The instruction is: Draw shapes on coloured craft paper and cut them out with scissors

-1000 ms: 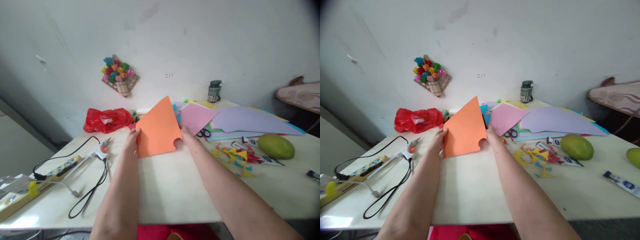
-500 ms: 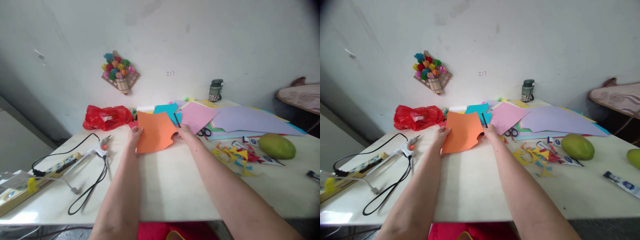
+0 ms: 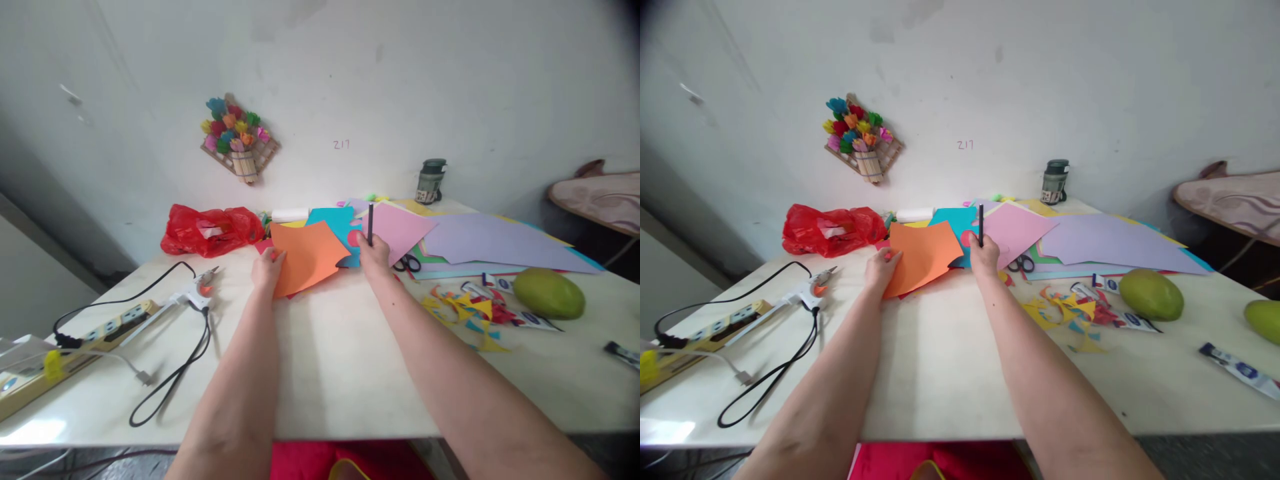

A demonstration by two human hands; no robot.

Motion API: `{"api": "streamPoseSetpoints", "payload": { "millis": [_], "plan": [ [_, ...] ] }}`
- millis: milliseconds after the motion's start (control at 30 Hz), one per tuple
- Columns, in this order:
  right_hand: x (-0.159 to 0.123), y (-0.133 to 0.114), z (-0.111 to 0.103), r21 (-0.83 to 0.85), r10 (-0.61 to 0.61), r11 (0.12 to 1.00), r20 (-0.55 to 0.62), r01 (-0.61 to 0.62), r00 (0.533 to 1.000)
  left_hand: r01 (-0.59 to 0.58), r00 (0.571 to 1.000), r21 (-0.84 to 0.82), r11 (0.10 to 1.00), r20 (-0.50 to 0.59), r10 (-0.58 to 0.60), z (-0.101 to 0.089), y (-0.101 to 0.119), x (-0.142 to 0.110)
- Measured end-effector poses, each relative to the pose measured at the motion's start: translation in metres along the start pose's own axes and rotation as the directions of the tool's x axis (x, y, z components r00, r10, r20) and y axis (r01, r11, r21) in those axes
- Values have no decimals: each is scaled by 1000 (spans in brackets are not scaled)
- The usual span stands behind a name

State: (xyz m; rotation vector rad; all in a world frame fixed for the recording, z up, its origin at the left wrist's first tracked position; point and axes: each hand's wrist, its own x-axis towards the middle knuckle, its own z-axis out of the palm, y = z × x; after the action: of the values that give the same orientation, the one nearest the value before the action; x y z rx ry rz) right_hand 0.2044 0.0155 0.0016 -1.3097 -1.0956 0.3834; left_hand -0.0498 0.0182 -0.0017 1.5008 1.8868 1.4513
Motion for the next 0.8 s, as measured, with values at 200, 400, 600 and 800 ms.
{"api": "streamPoseSetpoints", "payload": {
  "millis": [200, 400, 600, 800],
  "plan": [
    [4, 1, 2, 105, -22, 994, -7, 22, 1000, 14, 1000, 291, 957, -18, -9, -3, 7, -6],
    [5, -2, 0, 55, 21, 998, -65, -17, 998, -163, 957, 447, 879, -145, 252, -7, 22, -12],
    [-9, -8, 7, 123, 61, 988, 224, -90, 973, -573, 800, 511, 641, 518, 302, 19, 35, -30],
    [-24, -17, 9, -41, 157, 986, 559, -161, 814, -584, 696, 502, 637, 715, 75, 40, 24, -39]
  ]
}}
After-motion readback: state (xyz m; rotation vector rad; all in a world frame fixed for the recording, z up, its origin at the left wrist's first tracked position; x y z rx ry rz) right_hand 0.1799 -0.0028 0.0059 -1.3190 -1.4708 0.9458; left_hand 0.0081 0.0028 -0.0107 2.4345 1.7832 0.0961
